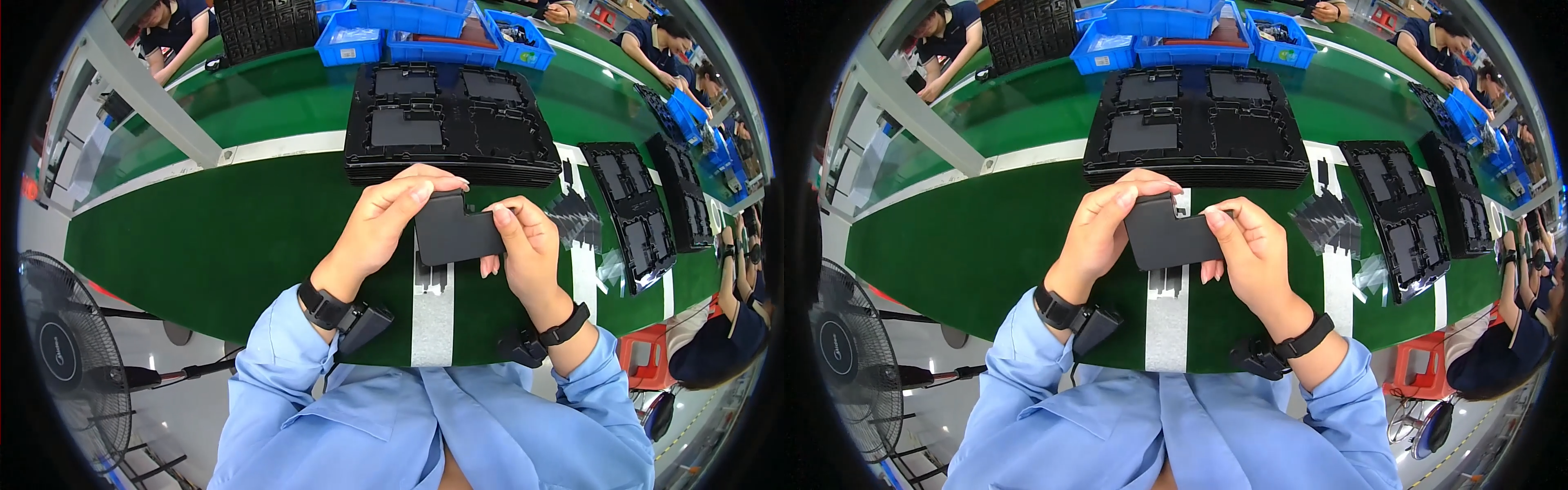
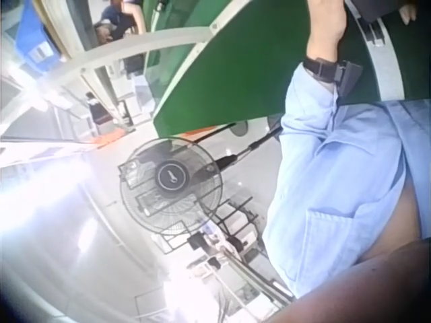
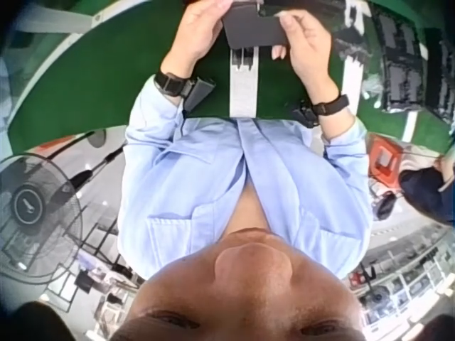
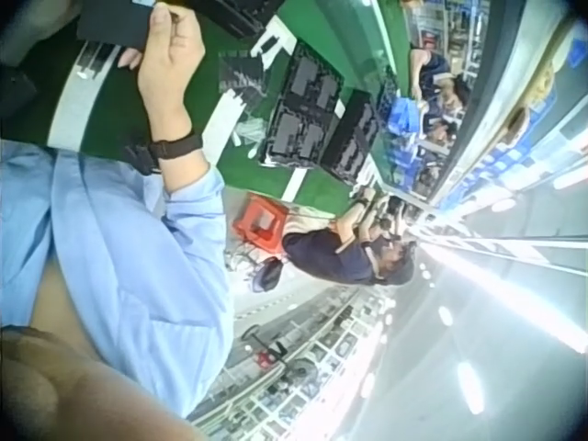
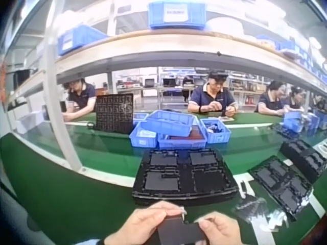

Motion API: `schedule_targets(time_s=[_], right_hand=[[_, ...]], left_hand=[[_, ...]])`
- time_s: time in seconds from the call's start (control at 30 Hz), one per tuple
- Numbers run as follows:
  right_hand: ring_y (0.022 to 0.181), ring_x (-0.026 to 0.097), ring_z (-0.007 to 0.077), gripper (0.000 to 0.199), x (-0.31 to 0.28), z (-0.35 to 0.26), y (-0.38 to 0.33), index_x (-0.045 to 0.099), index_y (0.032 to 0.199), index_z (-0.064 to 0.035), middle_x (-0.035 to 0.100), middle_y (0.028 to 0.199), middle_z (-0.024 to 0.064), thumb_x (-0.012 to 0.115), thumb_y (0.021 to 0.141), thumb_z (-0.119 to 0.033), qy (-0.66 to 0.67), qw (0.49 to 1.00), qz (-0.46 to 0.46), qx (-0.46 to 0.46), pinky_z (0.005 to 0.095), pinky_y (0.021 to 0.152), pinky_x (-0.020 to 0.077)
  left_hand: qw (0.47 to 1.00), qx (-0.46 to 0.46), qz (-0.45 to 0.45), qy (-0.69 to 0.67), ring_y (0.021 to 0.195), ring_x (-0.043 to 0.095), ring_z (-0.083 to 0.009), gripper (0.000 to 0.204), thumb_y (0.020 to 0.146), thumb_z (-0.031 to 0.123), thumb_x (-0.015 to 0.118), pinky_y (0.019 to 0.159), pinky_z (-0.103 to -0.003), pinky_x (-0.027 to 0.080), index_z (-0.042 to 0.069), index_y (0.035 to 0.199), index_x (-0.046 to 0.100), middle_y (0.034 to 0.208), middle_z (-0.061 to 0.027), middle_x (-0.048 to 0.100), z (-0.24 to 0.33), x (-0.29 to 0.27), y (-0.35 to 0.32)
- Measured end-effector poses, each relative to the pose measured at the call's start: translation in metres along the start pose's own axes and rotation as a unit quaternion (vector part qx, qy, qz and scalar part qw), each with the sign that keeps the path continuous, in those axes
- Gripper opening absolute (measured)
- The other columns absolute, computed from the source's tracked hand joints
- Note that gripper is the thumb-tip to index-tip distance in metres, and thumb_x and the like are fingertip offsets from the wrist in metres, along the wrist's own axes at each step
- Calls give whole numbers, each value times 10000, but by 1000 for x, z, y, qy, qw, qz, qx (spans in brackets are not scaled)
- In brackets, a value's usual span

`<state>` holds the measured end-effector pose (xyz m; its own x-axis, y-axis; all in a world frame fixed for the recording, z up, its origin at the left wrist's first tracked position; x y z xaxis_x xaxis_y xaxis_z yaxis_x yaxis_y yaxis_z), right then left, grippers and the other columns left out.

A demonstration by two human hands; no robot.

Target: The recorder assembles small black plastic components at a factory workstation.

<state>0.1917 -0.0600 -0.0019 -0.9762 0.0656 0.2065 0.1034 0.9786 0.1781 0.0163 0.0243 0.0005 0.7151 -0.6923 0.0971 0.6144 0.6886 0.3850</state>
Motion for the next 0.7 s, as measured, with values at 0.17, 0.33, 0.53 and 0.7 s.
schedule_targets(time_s=[0.17, 0.33, 0.53, 0.7], right_hand=[[454, 552, 96, 211, 2, 4, 0, 561, 936, -1, 587, 642, 44, 514, 983, -201, 24, 1000, 2, 4, 193, 410, 394], [458, 555, 94, 207, 5, 3, 0, 560, 939, -3, 587, 646, 42, 514, 983, -200, 51, 999, 11, 8, 193, 410, 393], [474, 565, 93, 198, 6, 0, -1, 558, 935, -1, 590, 652, 44, 515, 983, -189, 22, 1000, 13, -2, 193, 418, 398], [486, 572, 99, 194, 10, -1, -5, 546, 948, 1, 594, 651, 53, 515, 983, -188, 48, 999, 2, 6, 194, 430, 410]], left_hand=[[972, -27, 0, -234, 1143, 533, -260, 409, 1019, 337, 358, 999, -410, 416, 65, 1248, 561, 1283, -175, 518, -4, 8, -4], [917, -71, -35, -391, 1249, 445, -327, 389, 1015, 359, 345, 1029, -460, 397, 134, 1275, 527, 1344, -207, 462, -15, 13, -9], [938, -41, -50, -340, 1234, 457, -324, 369, 991, 351, 417, 1023, -468, 398, 117, 1255, 526, 1322, -225, 462, -17, 7, -10], [929, -12, -26, -370, 1148, 528, -268, 409, 1008, 346, 382, 966, -415, 457, 18, 1226, 495, 1243, -203, 520, -10, 15, -9]])
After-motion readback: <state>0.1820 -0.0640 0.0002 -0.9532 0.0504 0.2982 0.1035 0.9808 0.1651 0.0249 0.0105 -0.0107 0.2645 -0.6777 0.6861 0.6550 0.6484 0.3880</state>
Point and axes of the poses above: each hand's wrist, its own y-axis towards the middle knuckle, its own x-axis out of the palm, z = x × y, the point moved 1 cm from there along y, towards the middle knuckle
